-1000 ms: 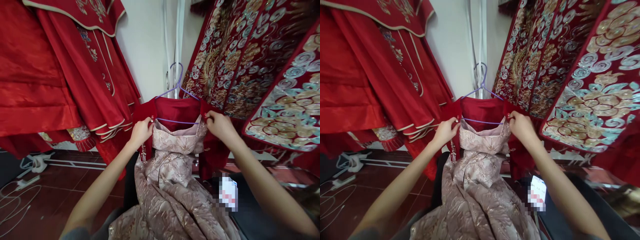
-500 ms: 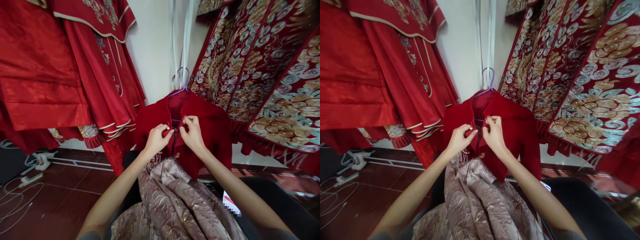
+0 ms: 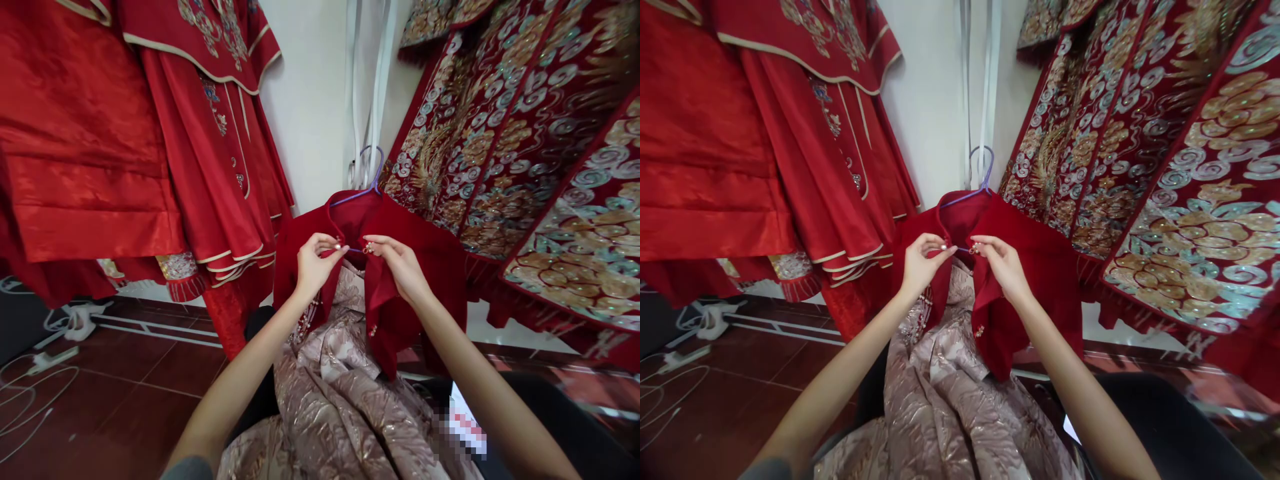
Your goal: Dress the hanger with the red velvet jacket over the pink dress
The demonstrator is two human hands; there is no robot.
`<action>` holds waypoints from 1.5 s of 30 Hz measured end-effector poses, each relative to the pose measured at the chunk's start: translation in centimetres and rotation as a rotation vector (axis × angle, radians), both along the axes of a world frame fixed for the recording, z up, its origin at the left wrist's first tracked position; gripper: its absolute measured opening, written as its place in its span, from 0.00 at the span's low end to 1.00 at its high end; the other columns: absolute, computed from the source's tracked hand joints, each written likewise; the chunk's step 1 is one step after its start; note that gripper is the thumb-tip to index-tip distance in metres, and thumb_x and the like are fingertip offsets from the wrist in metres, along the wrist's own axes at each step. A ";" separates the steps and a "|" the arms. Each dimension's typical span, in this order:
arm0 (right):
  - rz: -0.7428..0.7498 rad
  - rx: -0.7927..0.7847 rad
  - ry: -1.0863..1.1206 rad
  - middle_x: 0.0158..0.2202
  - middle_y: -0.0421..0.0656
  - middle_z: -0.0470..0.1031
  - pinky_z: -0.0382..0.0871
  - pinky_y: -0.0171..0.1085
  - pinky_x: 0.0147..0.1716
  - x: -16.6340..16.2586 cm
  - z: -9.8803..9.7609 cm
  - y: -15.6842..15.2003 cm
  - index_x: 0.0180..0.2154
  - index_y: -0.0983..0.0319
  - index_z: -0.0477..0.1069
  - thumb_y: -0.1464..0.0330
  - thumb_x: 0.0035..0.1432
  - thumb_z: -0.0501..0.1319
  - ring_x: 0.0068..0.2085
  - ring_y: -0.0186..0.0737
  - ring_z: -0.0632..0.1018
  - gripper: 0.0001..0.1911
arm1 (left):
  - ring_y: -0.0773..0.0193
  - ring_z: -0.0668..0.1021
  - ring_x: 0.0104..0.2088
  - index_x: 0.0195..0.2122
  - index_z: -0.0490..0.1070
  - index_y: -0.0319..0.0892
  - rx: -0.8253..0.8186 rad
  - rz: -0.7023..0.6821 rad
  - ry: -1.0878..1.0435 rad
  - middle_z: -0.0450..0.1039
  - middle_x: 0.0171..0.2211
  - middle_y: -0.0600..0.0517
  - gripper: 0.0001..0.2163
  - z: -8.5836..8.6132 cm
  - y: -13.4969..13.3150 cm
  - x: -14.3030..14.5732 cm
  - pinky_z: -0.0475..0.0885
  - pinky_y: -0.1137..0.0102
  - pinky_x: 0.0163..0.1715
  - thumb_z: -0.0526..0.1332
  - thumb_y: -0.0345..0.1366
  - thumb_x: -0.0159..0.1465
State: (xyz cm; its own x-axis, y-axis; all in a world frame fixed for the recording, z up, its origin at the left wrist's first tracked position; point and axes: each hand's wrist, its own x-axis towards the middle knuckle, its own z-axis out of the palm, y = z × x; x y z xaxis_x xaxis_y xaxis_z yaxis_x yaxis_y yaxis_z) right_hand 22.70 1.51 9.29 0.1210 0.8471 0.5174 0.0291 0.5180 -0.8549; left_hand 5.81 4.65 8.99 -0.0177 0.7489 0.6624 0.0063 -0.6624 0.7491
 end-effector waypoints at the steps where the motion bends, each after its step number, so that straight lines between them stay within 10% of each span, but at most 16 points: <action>1: 0.022 0.007 -0.010 0.42 0.44 0.80 0.70 0.43 0.52 0.0 0.1 -0.3 0.40 0.60 0.76 0.65 0.53 0.61 0.45 0.42 0.78 0.12 | 0.64 0.79 0.35 0.31 0.70 0.41 0.005 -0.024 0.022 0.77 0.32 0.50 0.09 0.1 0.1 0.6 0.73 0.68 0.43 0.69 0.33 0.52; 11: -0.067 0.167 -0.182 0.44 0.45 0.77 0.79 0.38 0.32 0.2 -1.0 -0.5 0.44 0.58 0.75 0.61 0.57 0.62 0.41 0.41 0.79 0.14 | 0.65 0.79 0.34 0.34 0.70 0.43 0.087 0.012 0.353 0.77 0.35 0.51 0.05 0.3 -0.4 1.7 0.73 0.70 0.37 0.61 0.27 0.57; 21: -0.251 0.293 -0.471 0.43 0.44 0.75 0.78 0.39 0.34 0.7 -0.3 -0.7 0.44 0.57 0.73 0.66 0.60 0.58 0.41 0.41 0.78 0.11 | 0.67 0.74 0.26 0.34 0.67 0.45 0.199 -0.081 0.776 0.73 0.26 0.55 0.06 3.1 -0.2 0.4 0.67 0.72 0.29 0.59 0.29 0.56; 31: -0.142 0.305 -0.471 0.43 0.44 0.74 0.78 0.38 0.38 1.3 -0.3 -0.1 0.43 0.58 0.73 0.65 0.59 0.61 0.43 0.40 0.78 0.10 | 0.65 0.74 0.26 0.29 0.70 0.43 0.295 0.062 0.949 0.74 0.26 0.52 0.05 4.5 -0.7 0.2 0.63 0.72 0.26 0.59 0.38 0.58; 45: 0.016 0.248 -0.409 0.36 0.41 0.73 0.78 0.40 0.40 2.2 0.2 1.5 0.39 0.59 0.67 0.65 0.53 0.66 0.39 0.38 0.78 0.13 | 0.69 0.73 0.26 0.29 0.71 0.40 0.344 -0.075 0.935 0.73 0.26 0.55 0.03 3.9 0.5 0.5 0.64 0.75 0.28 0.59 0.32 0.59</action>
